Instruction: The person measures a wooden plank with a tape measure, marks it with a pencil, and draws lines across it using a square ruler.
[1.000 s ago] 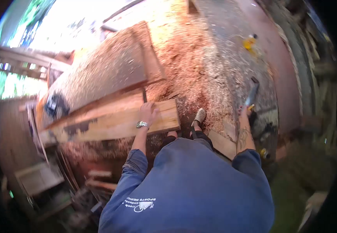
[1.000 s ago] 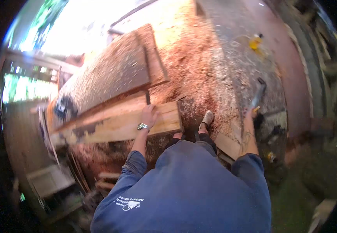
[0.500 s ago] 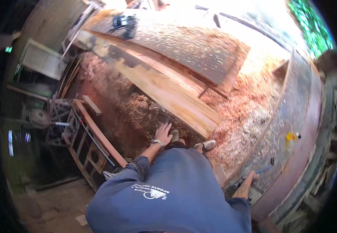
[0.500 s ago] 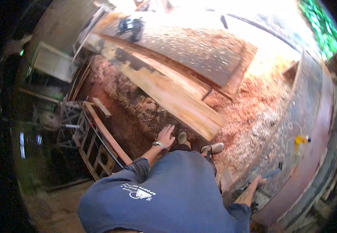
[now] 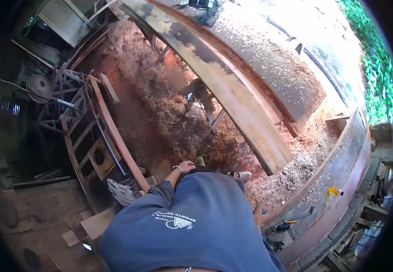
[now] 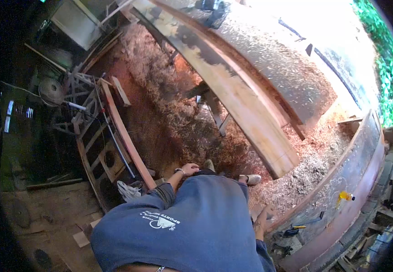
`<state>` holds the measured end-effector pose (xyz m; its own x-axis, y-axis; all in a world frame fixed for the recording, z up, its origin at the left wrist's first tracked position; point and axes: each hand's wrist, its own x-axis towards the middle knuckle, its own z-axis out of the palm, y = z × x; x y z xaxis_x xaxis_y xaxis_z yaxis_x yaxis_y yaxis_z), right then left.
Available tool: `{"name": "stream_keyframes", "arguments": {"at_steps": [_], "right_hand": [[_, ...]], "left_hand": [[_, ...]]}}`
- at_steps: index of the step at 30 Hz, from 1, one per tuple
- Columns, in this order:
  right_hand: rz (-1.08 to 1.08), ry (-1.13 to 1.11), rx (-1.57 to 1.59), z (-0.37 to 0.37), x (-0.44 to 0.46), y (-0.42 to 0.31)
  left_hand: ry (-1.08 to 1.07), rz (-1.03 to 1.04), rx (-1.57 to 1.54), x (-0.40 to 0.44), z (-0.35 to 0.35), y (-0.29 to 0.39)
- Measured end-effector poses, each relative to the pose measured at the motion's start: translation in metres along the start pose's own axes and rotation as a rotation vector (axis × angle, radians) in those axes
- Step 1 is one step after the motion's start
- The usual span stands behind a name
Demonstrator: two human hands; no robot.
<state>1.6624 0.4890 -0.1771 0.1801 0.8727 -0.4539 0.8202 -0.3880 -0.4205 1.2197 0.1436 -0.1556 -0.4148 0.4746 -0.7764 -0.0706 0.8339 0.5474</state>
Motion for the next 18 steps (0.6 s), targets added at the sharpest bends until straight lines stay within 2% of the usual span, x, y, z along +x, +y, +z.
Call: {"name": "stream_keyframes", "arguments": {"at_steps": [2, 4, 7, 10, 12, 13, 14, 16, 18], "right_hand": [[-0.047, -0.087, -0.060, 0.026, -0.031, -0.022], [-0.088, -0.183, -0.119, 0.054, -0.063, -0.043], [-0.177, -0.321, -0.210, 0.085, -0.093, -0.084], [-0.260, -0.492, -0.240, 0.117, -0.109, -0.144], [-0.137, -0.677, -0.099, 0.143, -0.117, -0.198], [-0.046, -0.767, -0.017, 0.156, -0.122, -0.230], [-0.150, -0.821, -0.095, 0.172, -0.125, -0.267], [-0.359, -0.924, -0.249, 0.200, -0.135, -0.346], [-0.336, -1.130, -0.109, 0.221, -0.160, -0.443]], "left_hand": [[0.079, -0.042, -0.103, -0.011, -0.030, -0.038], [0.195, -0.190, -0.391, -0.035, -0.063, -0.058], [0.366, -0.205, -0.535, -0.044, -0.101, -0.112], [0.368, -0.270, -0.541, -0.033, -0.119, -0.177], [0.393, -0.254, -0.645, -0.016, -0.115, -0.217], [0.377, -0.307, -0.700, -0.017, -0.121, -0.217], [0.365, -0.361, -0.754, -0.016, -0.126, -0.210], [0.358, -0.273, -0.927, 0.003, -0.129, -0.215], [0.307, -0.391, -0.810, 0.000, -0.161, -0.172]]}}
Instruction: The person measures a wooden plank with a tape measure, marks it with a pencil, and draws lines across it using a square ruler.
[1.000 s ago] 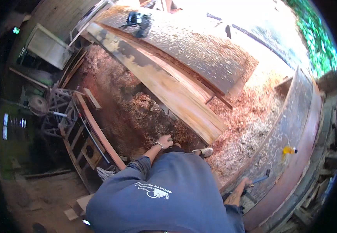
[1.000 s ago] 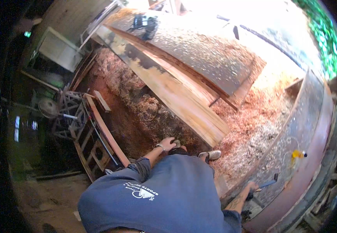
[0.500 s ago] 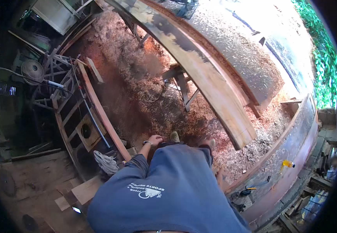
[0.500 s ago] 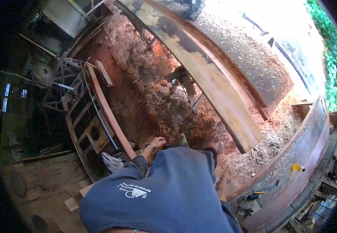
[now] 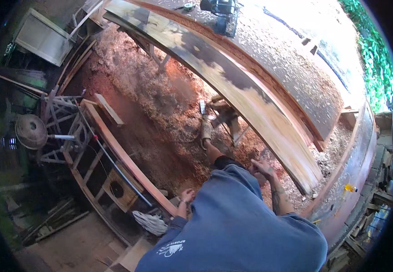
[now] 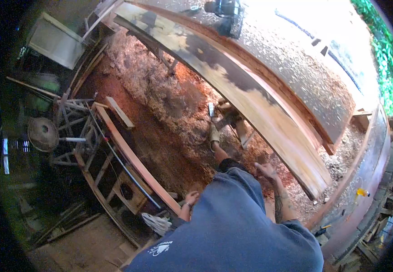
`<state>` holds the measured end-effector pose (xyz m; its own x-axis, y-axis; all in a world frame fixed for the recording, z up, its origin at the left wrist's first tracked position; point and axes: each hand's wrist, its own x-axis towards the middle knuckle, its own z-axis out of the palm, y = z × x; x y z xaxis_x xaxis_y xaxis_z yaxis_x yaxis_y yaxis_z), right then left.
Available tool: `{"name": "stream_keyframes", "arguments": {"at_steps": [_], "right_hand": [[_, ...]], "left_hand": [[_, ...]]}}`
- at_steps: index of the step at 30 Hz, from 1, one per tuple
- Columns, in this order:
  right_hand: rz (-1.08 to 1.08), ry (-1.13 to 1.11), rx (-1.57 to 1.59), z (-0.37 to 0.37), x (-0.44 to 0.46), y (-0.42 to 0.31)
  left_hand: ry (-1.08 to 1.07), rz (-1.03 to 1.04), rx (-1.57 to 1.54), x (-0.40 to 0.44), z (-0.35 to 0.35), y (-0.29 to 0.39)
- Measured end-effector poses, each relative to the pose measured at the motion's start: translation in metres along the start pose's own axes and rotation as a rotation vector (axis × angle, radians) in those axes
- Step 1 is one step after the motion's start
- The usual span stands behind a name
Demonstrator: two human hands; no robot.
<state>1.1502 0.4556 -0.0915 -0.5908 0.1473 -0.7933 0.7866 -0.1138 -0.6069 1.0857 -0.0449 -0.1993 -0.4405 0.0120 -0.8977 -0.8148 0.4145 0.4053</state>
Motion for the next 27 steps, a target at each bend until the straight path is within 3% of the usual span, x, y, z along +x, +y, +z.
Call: {"name": "stream_keyframes", "arguments": {"at_steps": [2, 4, 7, 9, 10, 11, 13, 16, 20, 22, 24, 26, 27], "right_hand": [[-0.123, -0.098, 0.059, 0.011, 0.048, -0.088], [-0.284, -0.141, -0.058, 0.016, 0.063, -0.222], [-0.431, -0.120, -0.029, 0.009, 0.149, -0.330], [-0.603, -0.003, -0.055, -0.001, 0.175, -0.429], [-0.664, 0.081, -0.125, -0.005, 0.177, -0.481], [-0.770, 0.220, -0.236, -0.013, 0.195, -0.520], [-0.899, 0.445, -0.299, -0.023, 0.225, -0.593], [-0.909, 0.638, -0.144, -0.016, 0.235, -0.677], [-0.929, 0.787, -0.009, -0.018, 0.265, -0.744], [-0.888, 0.901, -0.088, -0.023, 0.261, -0.786], [-0.953, 1.160, -0.262, -0.047, 0.302, -0.821], [-0.872, 1.158, -0.337, -0.079, 0.341, -0.854], [-0.837, 1.149, -0.460, -0.095, 0.362, -0.868]], "left_hand": [[-0.029, 0.057, 0.098, 0.029, -0.011, 0.013], [-0.056, 0.162, 0.180, 0.064, -0.034, 0.037], [0.011, 0.381, 0.171, 0.072, -0.080, 0.104], [0.128, 0.306, 0.251, 0.047, -0.110, 0.203], [0.090, 0.129, 0.006, 0.059, -0.135, 0.228], [0.038, 0.188, -0.342, 0.087, -0.162, 0.235], [0.257, 0.166, -0.225, 0.076, -0.180, 0.318], [0.268, 0.154, -0.050, 0.094, -0.204, 0.407], [0.045, 0.169, 0.152, 0.164, -0.230, 0.482], [-0.002, 0.118, 0.169, 0.193, -0.228, 0.521], [-0.063, 0.097, 0.191, 0.222, -0.229, 0.565], [-0.137, 0.330, 0.455, 0.279, -0.250, 0.584], [-0.183, 0.311, 0.519, 0.305, -0.263, 0.598]]}}
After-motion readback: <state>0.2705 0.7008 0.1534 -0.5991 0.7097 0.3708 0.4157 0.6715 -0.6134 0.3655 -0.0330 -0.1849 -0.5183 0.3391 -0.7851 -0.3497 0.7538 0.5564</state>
